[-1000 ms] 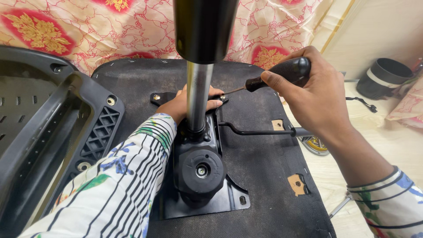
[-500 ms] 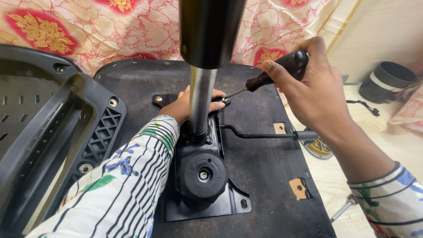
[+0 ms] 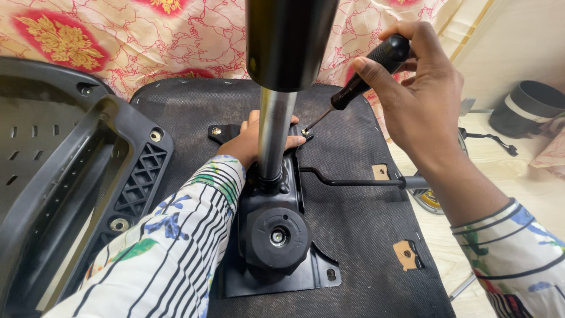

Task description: The person uses a screwdriver to tighten screws on the underside of an overturned chair, securing the central gas-lift post and a black plastic bracket to the seat base. The person repeatedly picks up screws from a small container and fastens them into place.

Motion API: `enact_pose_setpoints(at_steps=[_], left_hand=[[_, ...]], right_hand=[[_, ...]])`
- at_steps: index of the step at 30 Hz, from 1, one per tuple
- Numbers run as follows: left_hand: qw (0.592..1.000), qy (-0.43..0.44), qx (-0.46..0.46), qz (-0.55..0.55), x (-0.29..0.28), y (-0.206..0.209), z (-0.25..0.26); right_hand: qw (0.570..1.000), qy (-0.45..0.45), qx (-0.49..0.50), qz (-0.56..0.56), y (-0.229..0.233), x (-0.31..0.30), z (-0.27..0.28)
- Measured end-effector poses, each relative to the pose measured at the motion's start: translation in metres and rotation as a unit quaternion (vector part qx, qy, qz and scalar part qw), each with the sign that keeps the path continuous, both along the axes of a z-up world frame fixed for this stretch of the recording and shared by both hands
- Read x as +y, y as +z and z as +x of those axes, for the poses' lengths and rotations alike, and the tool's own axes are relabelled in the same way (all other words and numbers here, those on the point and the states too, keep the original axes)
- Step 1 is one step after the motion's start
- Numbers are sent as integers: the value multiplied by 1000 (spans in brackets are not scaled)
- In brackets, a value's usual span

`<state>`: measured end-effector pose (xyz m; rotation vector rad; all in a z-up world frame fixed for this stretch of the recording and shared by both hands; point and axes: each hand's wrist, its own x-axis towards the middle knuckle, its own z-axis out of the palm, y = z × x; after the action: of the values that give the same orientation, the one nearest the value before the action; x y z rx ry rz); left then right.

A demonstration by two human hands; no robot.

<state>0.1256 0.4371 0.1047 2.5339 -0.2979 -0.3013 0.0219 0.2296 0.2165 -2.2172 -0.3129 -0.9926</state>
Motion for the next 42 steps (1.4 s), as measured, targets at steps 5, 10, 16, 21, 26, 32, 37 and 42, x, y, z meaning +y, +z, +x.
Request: enact_pose_setpoints(at_steps=[5,10,16,21,26,32,37,42], left_hand=[[995,-56,-78,17,0,-6,4],[994,-70,-84,30,1,-10,7],[993,-80,-77,30,2,-7,3],[994,-79,-71,21,0,-3,0],[995,-76,-62,25,-1,-2,0],[995,-79,-54,12,-1,-2,0],[995,-80,-60,-17,3,-4,-1],[994,-84,-67,-18,4,-5,-1]], right_hand=[[999,23,-22,-13,1,2,2],[998,60,-12,-2,0,5,-2],[999,9,-5,-38,3,17,-3],[998,27,-22,-50,4,16,-5],[991,117,-8,63,1,14,3],[998,22,-54,-3,5,16,-1],[998,33,-36,39,11,19,-2],[998,22,-28,43,11,17,3]])
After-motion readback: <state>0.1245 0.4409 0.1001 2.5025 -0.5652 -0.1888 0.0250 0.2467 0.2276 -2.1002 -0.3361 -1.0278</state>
